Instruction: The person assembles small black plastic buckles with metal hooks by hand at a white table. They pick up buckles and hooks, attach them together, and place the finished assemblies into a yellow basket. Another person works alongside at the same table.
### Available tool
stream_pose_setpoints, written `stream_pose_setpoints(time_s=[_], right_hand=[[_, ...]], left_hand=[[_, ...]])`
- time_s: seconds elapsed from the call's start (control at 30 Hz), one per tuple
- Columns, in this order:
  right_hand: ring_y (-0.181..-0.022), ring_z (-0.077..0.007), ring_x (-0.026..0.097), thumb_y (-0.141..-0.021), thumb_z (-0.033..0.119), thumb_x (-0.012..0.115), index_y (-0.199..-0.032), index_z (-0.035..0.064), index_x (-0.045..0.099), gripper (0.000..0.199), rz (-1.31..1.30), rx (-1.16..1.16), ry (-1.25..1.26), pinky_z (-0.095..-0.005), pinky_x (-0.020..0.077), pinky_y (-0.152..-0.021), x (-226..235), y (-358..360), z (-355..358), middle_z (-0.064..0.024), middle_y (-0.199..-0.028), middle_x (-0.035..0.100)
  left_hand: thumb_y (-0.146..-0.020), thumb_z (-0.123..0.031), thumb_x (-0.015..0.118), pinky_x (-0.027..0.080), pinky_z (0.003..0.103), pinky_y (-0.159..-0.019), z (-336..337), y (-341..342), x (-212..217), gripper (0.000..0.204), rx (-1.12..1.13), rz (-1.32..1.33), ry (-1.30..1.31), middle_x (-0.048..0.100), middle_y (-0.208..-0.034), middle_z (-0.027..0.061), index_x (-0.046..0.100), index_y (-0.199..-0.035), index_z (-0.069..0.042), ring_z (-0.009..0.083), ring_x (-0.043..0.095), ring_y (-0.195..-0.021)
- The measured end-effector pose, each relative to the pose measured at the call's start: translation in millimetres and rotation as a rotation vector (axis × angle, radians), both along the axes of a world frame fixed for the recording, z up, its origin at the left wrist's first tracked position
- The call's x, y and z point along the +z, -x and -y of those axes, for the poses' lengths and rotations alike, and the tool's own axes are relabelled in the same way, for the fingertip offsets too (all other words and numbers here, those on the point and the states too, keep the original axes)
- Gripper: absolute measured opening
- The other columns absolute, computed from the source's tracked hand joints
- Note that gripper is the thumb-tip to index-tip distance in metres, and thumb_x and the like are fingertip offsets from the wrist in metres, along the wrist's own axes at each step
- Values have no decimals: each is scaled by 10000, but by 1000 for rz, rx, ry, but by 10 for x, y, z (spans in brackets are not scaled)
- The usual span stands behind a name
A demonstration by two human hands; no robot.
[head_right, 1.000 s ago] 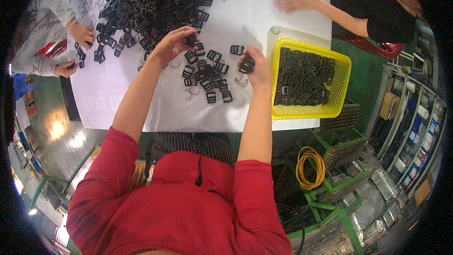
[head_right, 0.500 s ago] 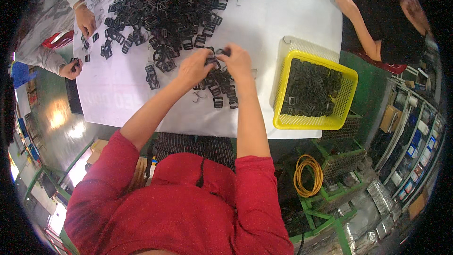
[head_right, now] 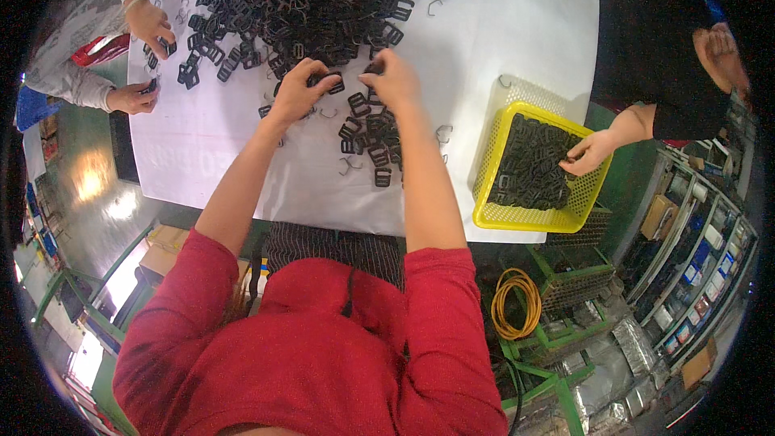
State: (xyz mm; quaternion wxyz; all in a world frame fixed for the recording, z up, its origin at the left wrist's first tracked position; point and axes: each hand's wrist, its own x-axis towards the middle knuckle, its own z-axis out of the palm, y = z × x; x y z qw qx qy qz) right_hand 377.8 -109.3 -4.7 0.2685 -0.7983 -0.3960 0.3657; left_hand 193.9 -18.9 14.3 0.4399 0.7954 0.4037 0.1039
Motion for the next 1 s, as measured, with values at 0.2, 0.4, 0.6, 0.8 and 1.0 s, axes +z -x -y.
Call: stream_pose_setpoints(time_s=[0.2,0.4,0.6,0.8,1.0], right_hand=[[-858,-294,618,-617,205,806,-887,35,589,386,-205,1,343,-386,476,-737,360,-239,368,-120,-898,654],[-932,-312,592,-633,223,792,-960,66,592,414,272,66,403,-414,470,-789,181,189,560,-137,-954,625],[-937,-302,587,-689,215,733,-945,71,606,319,249,-22,272,-411,472,-782,113,282,778,-131,-949,622],[-868,-315,610,-667,202,736,-942,48,611,340,65,-381,90,-400,475,-758,182,254,1241,-142,-899,647],[-829,-306,615,-626,186,760,-919,22,618,364,304,-695,-98,-373,466,-748,887,-363,2174,-163,-889,647]], left_hand=[[-869,-366,574,445,279,-628,-110,255,239,319,191,500,1230,599,-943,43,589,-903,-50,128,557,-769],[-763,-203,678,460,314,-641,247,-111,-42,317,-110,-30,392,612,-777,66,591,-1051,-103,191,596,-693],[-679,-234,713,465,400,-706,393,-182,-174,345,-243,-300,-166,620,-848,138,561,-944,-73,313,602,-832],[-682,-284,705,467,391,-695,352,-297,14,355,-277,-393,85,635,-860,176,593,-864,-1,329,610,-796],[-670,-312,724,474,354,-693,1106,-1216,398,411,-421,-108,271,646,-822,157,618,-899,12,235,610,-740]])
